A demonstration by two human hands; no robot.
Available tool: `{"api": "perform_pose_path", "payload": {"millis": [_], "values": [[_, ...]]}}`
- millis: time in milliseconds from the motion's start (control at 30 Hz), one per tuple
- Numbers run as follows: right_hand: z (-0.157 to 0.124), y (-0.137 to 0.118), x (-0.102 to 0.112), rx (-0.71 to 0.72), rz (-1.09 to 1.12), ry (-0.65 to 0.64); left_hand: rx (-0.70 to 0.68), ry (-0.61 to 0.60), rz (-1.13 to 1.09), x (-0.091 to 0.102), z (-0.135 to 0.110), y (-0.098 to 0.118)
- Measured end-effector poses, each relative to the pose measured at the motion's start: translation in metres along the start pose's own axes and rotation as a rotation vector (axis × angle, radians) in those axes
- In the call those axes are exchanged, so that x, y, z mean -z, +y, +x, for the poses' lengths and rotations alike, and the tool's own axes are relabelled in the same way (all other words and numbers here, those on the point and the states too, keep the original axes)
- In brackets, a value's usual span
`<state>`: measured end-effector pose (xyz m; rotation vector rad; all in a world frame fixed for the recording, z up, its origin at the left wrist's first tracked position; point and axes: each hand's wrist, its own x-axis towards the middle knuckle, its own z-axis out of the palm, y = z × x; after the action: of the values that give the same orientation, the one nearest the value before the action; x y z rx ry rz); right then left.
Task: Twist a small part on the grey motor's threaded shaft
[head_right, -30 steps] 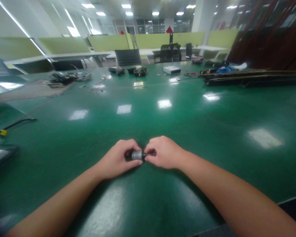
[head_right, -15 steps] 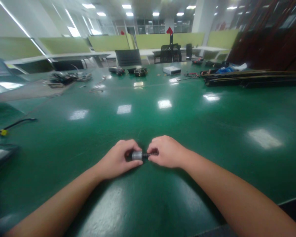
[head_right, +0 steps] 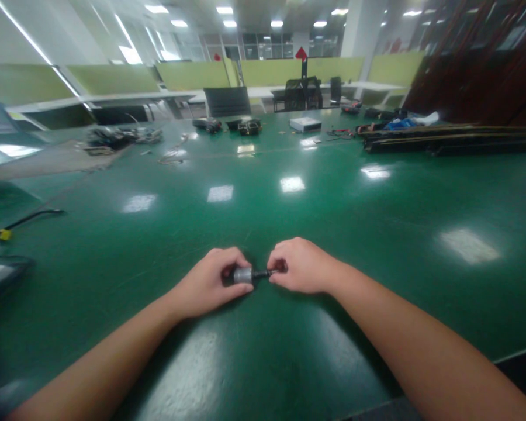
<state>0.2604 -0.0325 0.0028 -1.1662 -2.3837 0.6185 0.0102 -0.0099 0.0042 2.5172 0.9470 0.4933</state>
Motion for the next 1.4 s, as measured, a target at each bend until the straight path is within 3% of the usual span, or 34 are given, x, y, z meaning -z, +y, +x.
{"api": "perform_pose_path", "payload": {"millis": [533,1067,1400], "values": [[-0.008,0.010,0.021,-0.099,-0.012,-0.093,0.029,-0.008,-0.023,0.003,-0.003,0.000],[-0.009,0.008,0.019,-0.105,0.040,-0.083,0.030,-0.002,-0.022,0.002,-0.002,0.004],[0.009,-0.011,-0.016,0.012,0.038,0.013,0.003,-0.002,0.009,-0.003,-0.002,0.000]]}}
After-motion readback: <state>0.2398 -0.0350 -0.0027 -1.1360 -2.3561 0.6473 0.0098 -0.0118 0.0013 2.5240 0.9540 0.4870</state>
